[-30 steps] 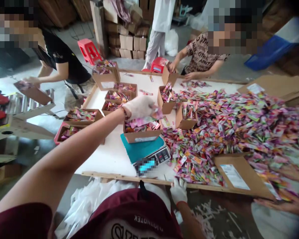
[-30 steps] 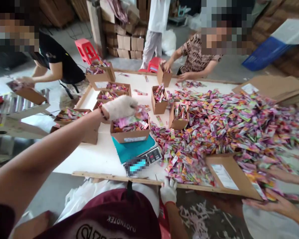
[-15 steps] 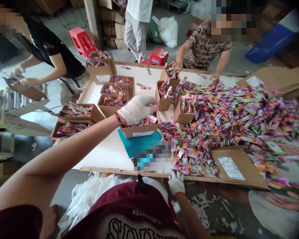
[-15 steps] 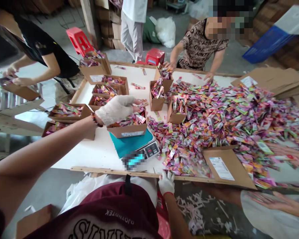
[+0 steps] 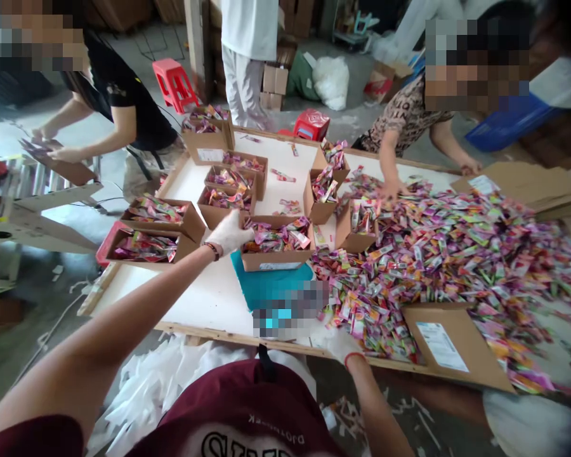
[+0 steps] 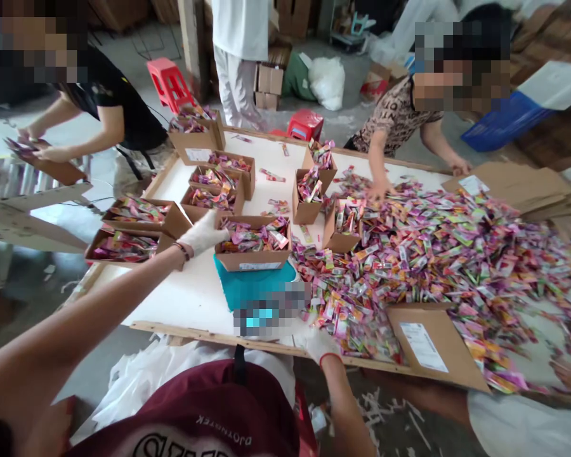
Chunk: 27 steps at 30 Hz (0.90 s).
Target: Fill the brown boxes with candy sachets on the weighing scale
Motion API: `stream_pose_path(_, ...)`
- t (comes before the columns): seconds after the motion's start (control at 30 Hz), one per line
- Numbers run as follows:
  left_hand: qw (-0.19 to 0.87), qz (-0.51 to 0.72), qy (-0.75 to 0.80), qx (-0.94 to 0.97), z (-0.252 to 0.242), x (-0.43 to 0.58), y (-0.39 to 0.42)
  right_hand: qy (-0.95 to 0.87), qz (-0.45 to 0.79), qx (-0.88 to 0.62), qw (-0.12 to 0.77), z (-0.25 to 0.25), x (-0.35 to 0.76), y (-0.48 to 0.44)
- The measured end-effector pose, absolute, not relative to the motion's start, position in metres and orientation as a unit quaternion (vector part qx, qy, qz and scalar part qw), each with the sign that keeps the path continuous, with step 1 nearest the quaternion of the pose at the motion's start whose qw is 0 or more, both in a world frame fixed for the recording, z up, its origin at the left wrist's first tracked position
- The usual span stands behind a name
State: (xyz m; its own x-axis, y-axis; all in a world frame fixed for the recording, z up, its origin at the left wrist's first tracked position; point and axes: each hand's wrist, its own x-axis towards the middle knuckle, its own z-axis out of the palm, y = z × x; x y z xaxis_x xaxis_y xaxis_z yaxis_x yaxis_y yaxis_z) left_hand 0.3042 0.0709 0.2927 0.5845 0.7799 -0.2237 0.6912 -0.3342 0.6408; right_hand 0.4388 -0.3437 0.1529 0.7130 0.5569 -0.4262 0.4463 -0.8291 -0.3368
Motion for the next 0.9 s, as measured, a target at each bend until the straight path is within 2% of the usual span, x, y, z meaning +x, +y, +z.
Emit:
stream_pose_path(0.07,0.451,-0.001,0.48,0.752,0.277,0.306,0.067,-0.305,0.251,-0.907,0.146,0.183,0.468,-0.31)
stream_pose_path(0.13,0.511,-0.011,0.488,0.708,0.268,0.308,0.063,-0.341,0.21,-0.888,0.224,0.217,0.491,-0.27)
stream_pose_path(0.23,0.523,0.015,0.484,0.702,0.268,0.307,0.06,-0.381,0.128,-0.838,0.37,0.266,0.507,-0.207)
stream_pose_path(0.3,0.538,0.032,0.483,0.69,0.272,0.298,0.057,-0.415,0.082,-0.818,0.389,0.291,0.509,-0.169)
stream_pose_path(0.43,0.598,0.086,0.487,0.631,0.267,0.26,0.049,-0.485,0.028,-0.822,0.297,0.316,0.512,-0.113)
stream_pose_path(0.6,0.602,0.119,0.509,0.604,0.254,0.218,0.034,-0.435,0.107,-0.885,0.126,0.305,0.52,-0.078)
stream_pose_path(0.8,0.628,0.066,0.466,0.619,0.273,0.24,0.022,-0.473,0.156,-0.863,0.085,0.294,0.502,-0.078)
stream_pose_path(0.9,0.638,0.064,0.496,0.586,0.273,0.225,0.017,-0.521,0.187,-0.828,0.089,0.295,0.472,-0.085)
